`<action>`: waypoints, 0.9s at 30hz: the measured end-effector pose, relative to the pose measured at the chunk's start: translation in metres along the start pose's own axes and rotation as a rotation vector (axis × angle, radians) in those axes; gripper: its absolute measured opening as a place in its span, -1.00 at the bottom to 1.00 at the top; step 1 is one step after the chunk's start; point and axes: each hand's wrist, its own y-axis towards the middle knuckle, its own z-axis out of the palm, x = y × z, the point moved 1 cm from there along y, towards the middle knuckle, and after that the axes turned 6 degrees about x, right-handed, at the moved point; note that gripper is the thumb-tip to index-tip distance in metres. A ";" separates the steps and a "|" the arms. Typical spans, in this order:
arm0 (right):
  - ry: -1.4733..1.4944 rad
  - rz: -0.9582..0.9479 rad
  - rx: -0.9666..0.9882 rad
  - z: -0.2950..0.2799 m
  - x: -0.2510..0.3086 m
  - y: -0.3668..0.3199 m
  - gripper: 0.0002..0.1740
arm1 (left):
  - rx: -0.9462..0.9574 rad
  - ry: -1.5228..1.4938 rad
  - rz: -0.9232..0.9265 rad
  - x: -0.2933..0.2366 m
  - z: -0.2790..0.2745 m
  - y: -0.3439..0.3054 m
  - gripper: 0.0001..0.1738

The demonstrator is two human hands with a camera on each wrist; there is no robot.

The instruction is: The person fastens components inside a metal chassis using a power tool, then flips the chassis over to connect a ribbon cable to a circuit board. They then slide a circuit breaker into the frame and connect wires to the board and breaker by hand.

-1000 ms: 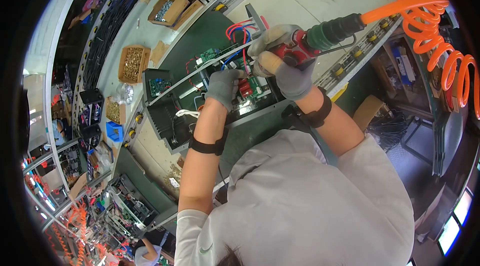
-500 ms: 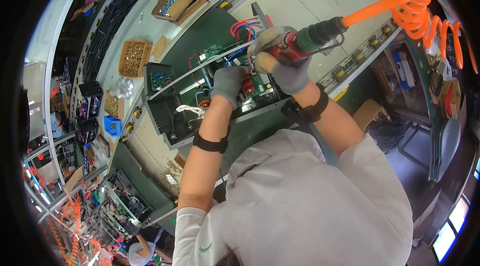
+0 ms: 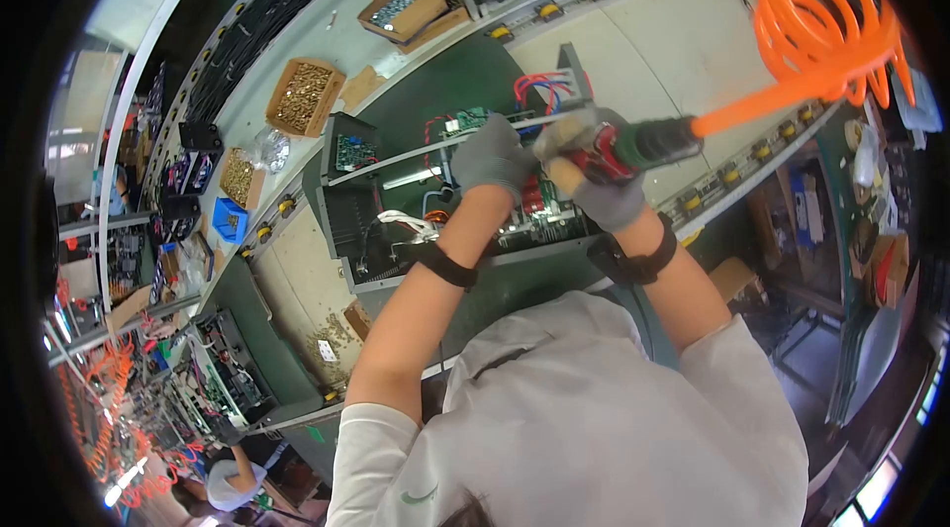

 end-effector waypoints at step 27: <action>0.089 -0.089 -0.188 0.024 0.052 0.025 -0.68 | 0.167 -1.483 0.166 0.110 0.025 -0.082 -0.74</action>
